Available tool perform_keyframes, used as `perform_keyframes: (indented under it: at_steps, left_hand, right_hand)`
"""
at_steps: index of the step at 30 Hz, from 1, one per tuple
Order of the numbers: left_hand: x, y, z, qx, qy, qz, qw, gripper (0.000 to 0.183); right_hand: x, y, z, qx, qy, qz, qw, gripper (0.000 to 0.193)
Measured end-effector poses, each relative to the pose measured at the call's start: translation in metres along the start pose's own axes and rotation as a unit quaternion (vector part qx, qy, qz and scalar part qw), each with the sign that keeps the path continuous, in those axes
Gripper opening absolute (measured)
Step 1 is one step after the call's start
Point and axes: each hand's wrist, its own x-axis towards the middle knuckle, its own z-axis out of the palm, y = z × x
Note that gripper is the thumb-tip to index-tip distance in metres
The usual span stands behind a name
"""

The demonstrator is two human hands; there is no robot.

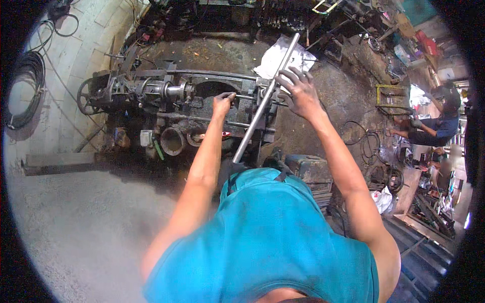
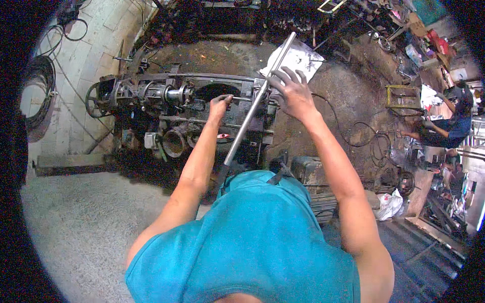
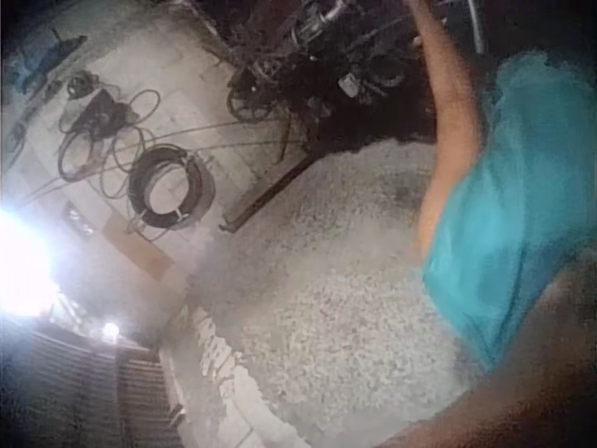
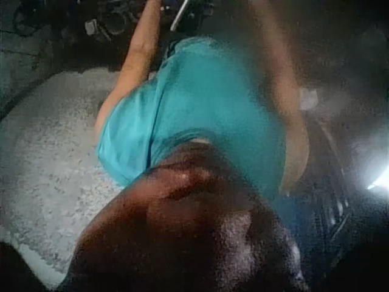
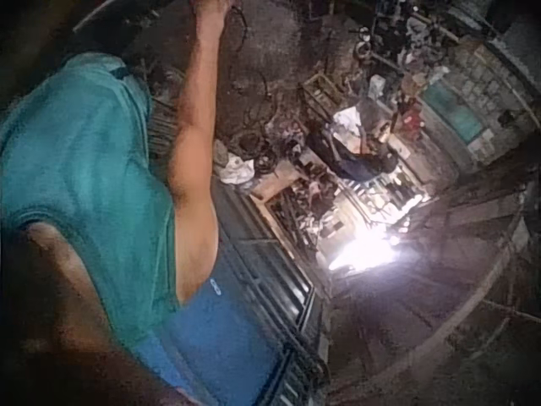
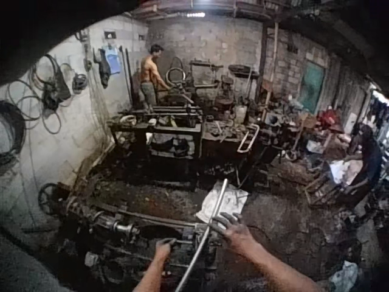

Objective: Bending long metal rods using a manual bending jig and checking the bend against other pieces.

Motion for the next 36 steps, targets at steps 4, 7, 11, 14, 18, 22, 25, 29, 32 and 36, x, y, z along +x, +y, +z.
perform_keyframes:
  at_steps: [4,7,11,14,18,22,25,29,32,36]
  left_hand:
    - [-0.005,0.000,0.006,-0.036,-0.013,-0.052,0.998,0.027]
    - [-0.001,-0.012,0.003,-0.107,-0.022,-0.064,0.992,0.024]
    - [-0.005,0.000,0.008,-0.085,-0.024,-0.041,0.995,0.025]
    - [-0.007,0.008,0.008,-0.086,-0.013,-0.034,0.996,0.021]
    - [-0.009,0.009,0.009,-0.069,-0.001,-0.041,0.997,0.022]
    - [-0.009,0.001,0.003,0.000,0.005,0.013,1.000,0.028]
    - [-0.015,0.004,0.000,-0.001,0.018,0.025,1.000,0.024]
    - [-0.037,0.006,-0.010,-0.009,0.067,-0.023,0.997,0.026]
    - [-0.079,-0.023,-0.030,0.016,0.142,0.008,0.990,0.026]
    - [-0.161,-0.052,-0.039,0.013,0.170,-0.164,0.972,0.028]
  right_hand:
    - [-0.002,0.001,0.019,0.044,0.065,0.049,0.996,0.048]
    - [-0.021,-0.017,0.054,0.106,0.121,0.151,0.975,0.040]
    - [-0.050,-0.032,0.085,0.129,0.058,0.226,0.964,0.038]
    - [-0.063,-0.035,0.107,0.145,0.021,0.229,0.962,0.037]
    - [-0.075,-0.028,0.132,0.161,-0.039,0.276,0.947,0.046]
    - [-0.071,-0.024,0.143,0.070,-0.130,0.246,0.958,0.051]
    - [-0.059,-0.013,0.156,0.021,-0.225,0.227,0.947,0.053]
    - [-0.058,0.006,0.167,-0.042,-0.237,0.184,0.953,0.046]
    - [-0.061,0.019,0.174,-0.021,-0.199,0.156,0.967,0.038]
    - [-0.063,0.019,0.163,-0.013,-0.186,0.154,0.970,0.028]
